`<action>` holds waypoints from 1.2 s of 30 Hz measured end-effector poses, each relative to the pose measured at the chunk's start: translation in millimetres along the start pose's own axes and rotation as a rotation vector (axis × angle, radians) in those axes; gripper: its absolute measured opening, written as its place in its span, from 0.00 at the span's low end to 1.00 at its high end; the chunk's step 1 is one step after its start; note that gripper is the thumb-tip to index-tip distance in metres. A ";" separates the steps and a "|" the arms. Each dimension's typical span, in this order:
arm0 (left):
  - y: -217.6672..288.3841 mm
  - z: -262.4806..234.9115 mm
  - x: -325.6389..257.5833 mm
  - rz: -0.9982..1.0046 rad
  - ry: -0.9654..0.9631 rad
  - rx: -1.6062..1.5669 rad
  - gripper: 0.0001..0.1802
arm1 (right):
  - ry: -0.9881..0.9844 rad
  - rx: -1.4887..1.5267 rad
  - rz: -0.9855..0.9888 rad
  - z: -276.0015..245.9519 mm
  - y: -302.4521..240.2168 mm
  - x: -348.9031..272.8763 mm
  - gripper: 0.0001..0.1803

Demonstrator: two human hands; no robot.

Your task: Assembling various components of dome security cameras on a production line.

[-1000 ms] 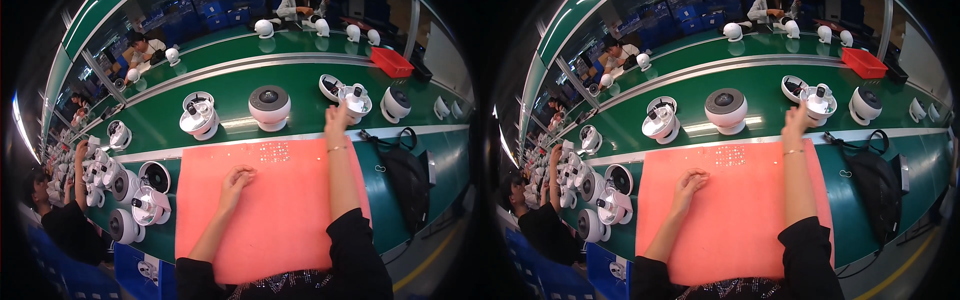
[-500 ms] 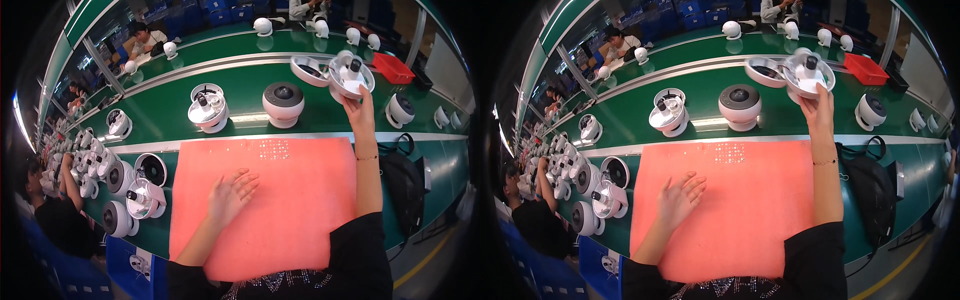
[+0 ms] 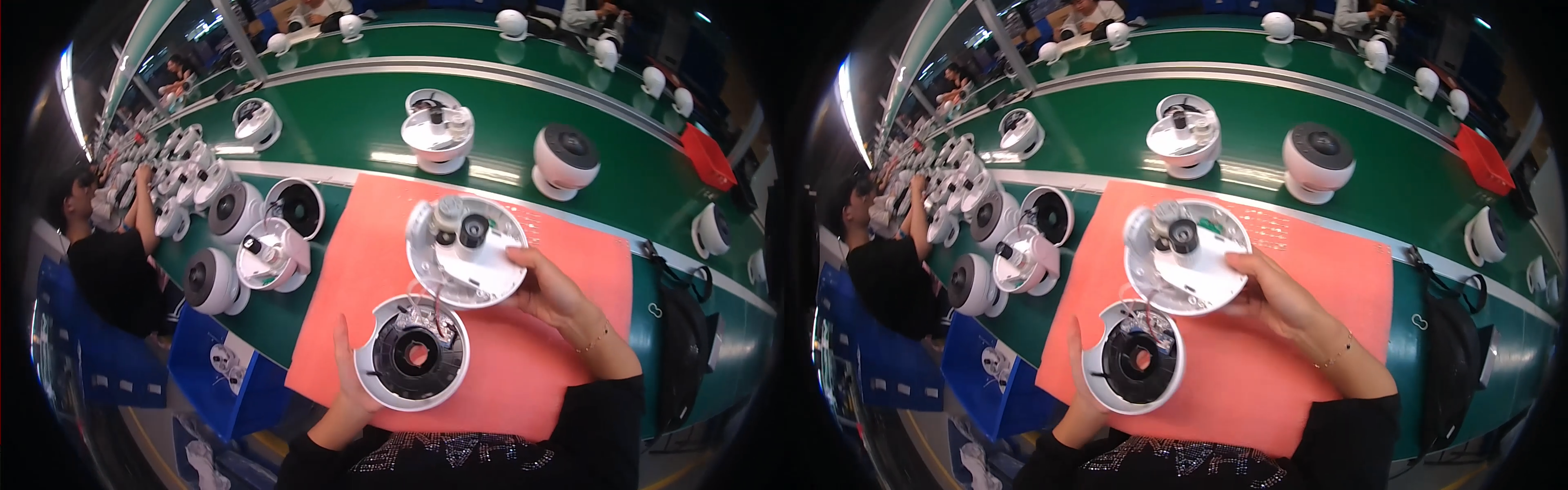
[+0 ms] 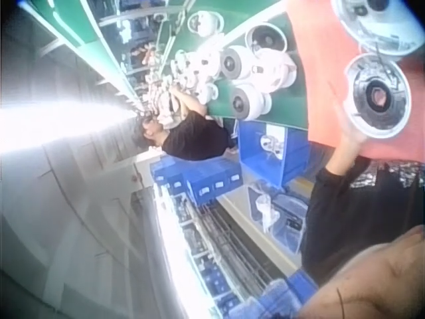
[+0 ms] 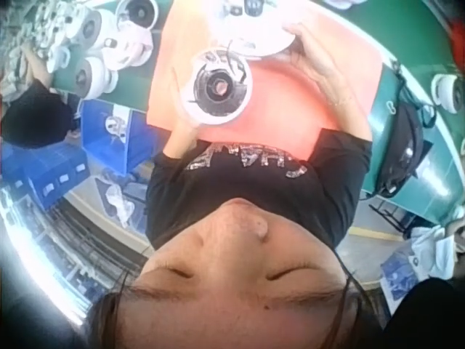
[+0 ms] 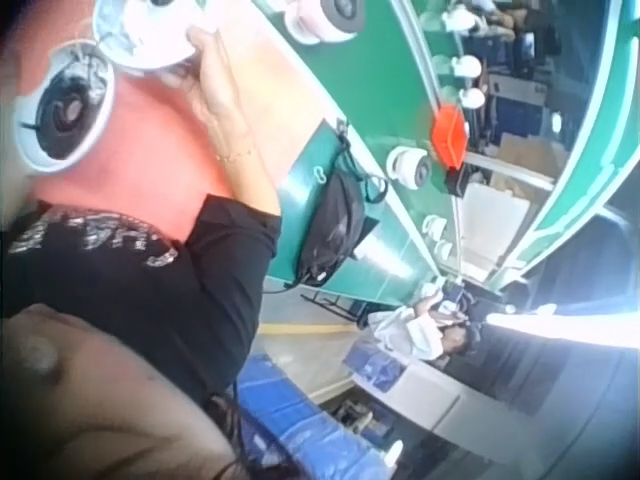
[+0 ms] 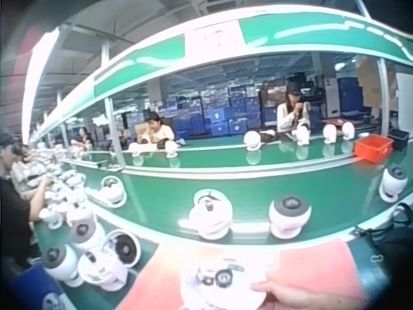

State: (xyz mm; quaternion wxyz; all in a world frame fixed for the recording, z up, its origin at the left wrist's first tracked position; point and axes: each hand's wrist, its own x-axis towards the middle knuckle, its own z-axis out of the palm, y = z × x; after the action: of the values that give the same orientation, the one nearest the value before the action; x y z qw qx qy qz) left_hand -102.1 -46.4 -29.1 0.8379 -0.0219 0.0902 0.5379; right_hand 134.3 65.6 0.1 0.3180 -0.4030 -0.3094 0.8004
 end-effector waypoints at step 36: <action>-10.3 8.0 50.8 0.394 0.044 1.399 0.39 | -0.141 -0.480 -0.092 -25.8 -37.6 -25.0 0.21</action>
State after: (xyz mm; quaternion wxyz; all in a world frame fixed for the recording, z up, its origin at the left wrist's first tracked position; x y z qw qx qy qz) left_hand -71.2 -4.1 -30.7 0.5412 0.5250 0.4321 0.4947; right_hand 177.6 75.6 27.1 0.2271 -0.3957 -0.5300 0.7148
